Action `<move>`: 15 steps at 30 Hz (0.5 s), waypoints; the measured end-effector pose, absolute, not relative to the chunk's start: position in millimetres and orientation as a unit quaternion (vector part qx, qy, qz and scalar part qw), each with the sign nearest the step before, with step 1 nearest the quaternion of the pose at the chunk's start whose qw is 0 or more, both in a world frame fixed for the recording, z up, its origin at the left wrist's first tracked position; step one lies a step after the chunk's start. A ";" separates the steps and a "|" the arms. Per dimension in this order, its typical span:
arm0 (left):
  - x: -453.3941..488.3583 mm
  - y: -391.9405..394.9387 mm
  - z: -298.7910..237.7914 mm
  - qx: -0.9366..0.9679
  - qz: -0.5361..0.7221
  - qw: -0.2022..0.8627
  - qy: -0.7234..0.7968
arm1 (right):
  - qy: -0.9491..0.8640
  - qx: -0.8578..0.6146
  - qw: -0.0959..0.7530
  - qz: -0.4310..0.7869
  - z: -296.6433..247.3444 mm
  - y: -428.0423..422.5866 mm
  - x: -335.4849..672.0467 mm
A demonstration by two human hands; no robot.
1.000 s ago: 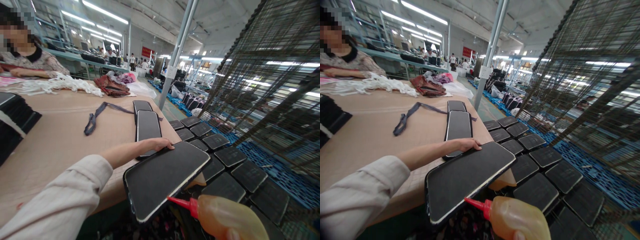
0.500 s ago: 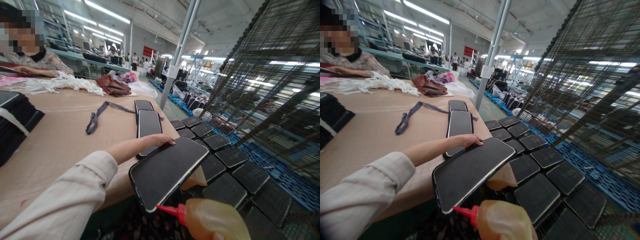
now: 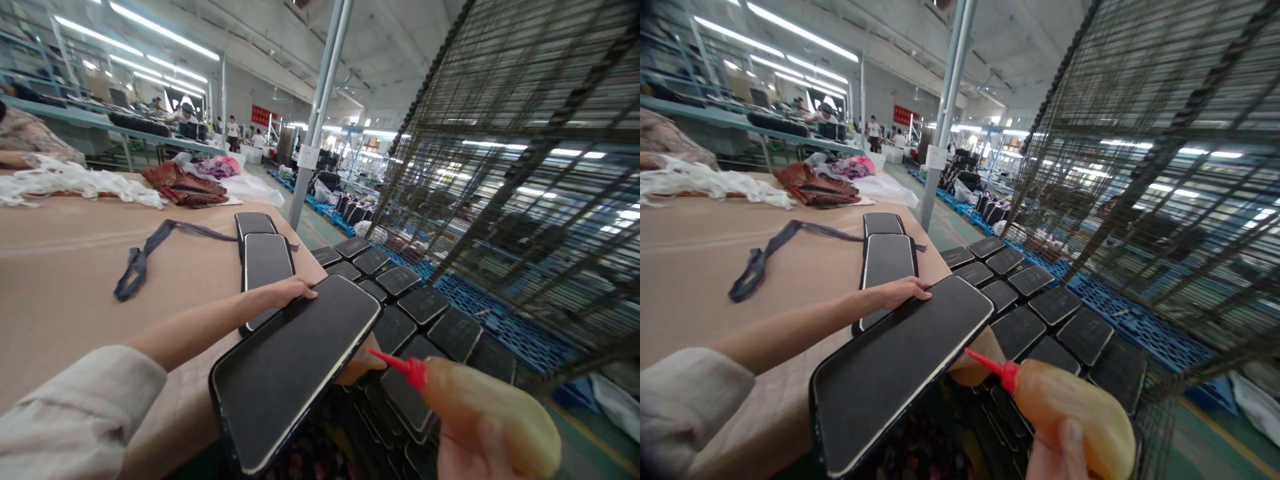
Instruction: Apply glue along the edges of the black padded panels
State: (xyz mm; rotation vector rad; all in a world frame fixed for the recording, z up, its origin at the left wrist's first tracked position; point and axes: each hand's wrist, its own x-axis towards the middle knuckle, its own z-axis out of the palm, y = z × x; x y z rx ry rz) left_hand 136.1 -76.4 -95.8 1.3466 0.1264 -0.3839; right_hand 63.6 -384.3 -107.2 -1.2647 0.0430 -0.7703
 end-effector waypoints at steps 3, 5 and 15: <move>127.6 -78.6 -89.9 0.621 -0.194 0.759 0.035 | 0.068 -0.486 0.787 -0.373 -88.0 -388.5 81.9; 125.1 -80.4 -86.4 0.621 -0.199 0.758 0.025 | 0.073 -0.446 0.808 -0.379 -80.6 -386.5 88.0; 126.7 -82.4 -83.9 0.608 -0.214 0.764 0.025 | 0.079 -0.499 0.806 -0.308 -111.3 -386.4 76.1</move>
